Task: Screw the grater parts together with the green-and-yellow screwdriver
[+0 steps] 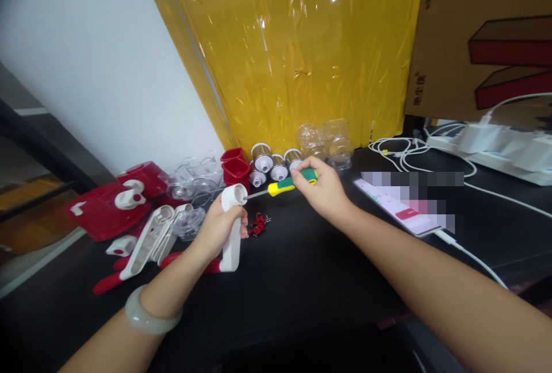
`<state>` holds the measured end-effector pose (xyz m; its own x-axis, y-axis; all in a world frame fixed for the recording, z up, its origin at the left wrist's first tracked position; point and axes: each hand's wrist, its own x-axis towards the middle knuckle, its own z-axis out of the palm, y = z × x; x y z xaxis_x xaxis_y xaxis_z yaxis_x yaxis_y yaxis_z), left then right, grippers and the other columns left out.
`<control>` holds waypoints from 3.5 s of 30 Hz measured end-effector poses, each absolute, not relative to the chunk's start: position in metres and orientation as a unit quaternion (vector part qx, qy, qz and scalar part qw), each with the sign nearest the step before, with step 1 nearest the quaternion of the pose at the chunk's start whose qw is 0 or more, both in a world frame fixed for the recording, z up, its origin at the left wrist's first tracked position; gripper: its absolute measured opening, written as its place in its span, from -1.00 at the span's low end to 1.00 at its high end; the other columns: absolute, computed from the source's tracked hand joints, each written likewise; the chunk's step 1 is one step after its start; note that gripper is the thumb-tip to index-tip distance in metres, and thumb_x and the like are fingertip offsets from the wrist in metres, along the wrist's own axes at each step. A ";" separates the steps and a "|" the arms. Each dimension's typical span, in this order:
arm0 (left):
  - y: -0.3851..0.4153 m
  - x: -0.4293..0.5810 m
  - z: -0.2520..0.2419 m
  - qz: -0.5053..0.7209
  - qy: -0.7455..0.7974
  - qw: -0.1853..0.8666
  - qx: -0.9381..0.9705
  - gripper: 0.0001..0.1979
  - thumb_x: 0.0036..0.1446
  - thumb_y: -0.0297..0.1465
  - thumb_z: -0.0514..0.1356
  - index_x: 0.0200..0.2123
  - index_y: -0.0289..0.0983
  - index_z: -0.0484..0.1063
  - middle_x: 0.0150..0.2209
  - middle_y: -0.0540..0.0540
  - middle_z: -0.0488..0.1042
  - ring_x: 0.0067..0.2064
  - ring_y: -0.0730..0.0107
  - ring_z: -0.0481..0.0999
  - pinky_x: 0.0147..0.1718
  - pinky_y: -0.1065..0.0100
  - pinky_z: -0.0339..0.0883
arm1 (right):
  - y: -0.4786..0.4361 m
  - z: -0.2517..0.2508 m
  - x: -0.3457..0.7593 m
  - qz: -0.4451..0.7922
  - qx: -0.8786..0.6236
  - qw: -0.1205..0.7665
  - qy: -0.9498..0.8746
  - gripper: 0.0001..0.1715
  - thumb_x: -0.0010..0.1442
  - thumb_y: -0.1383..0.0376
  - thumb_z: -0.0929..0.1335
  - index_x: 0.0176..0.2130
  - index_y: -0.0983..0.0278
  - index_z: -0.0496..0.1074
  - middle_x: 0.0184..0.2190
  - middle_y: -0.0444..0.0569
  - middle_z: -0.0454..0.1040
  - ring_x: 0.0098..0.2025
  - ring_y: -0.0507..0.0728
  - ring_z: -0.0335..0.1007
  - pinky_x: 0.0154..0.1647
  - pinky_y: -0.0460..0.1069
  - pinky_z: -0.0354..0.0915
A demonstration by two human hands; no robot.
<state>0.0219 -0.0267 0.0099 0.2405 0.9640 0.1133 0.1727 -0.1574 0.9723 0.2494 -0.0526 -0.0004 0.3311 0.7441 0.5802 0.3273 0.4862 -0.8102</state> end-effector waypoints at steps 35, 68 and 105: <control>-0.027 0.024 0.005 0.369 0.489 0.552 0.566 -0.71 0.02 -0.46 0.18 -0.18 -0.21 0.19 -0.61 0.11 0.37 -0.67 0.47 0.33 -0.70 0.42 0.36 | -0.023 -0.032 0.261 0.363 -0.468 0.623 -0.510 -0.43 0.06 -0.19 0.45 -0.36 0.23 0.35 -0.63 -0.28 0.21 -0.60 -0.04 0.11 -0.50 -0.06 0.09; -0.032 0.025 0.004 0.360 0.448 0.560 0.597 -0.46 0.09 0.02 0.32 -0.08 -0.18 0.23 -0.47 0.08 0.42 -0.61 0.44 0.43 -0.68 0.37 0.44 | -0.026 -0.022 0.267 0.307 -0.557 0.570 -0.521 -0.33 0.19 -0.30 0.25 -0.47 0.20 0.34 -0.79 -0.21 0.15 -0.73 0.04 0.09 -0.63 -0.01 0.13; -0.026 0.026 0.001 0.390 0.439 0.562 0.583 -0.56 0.20 0.04 0.19 -0.09 -0.13 0.18 -0.50 0.13 0.36 -0.65 0.48 0.38 -0.70 0.39 0.42 | -0.025 -0.022 0.265 0.298 -0.479 0.608 -0.558 -0.65 0.12 0.00 0.40 -0.39 0.23 0.43 -0.38 -0.09 0.43 -0.40 0.05 0.33 -0.37 -0.03 0.33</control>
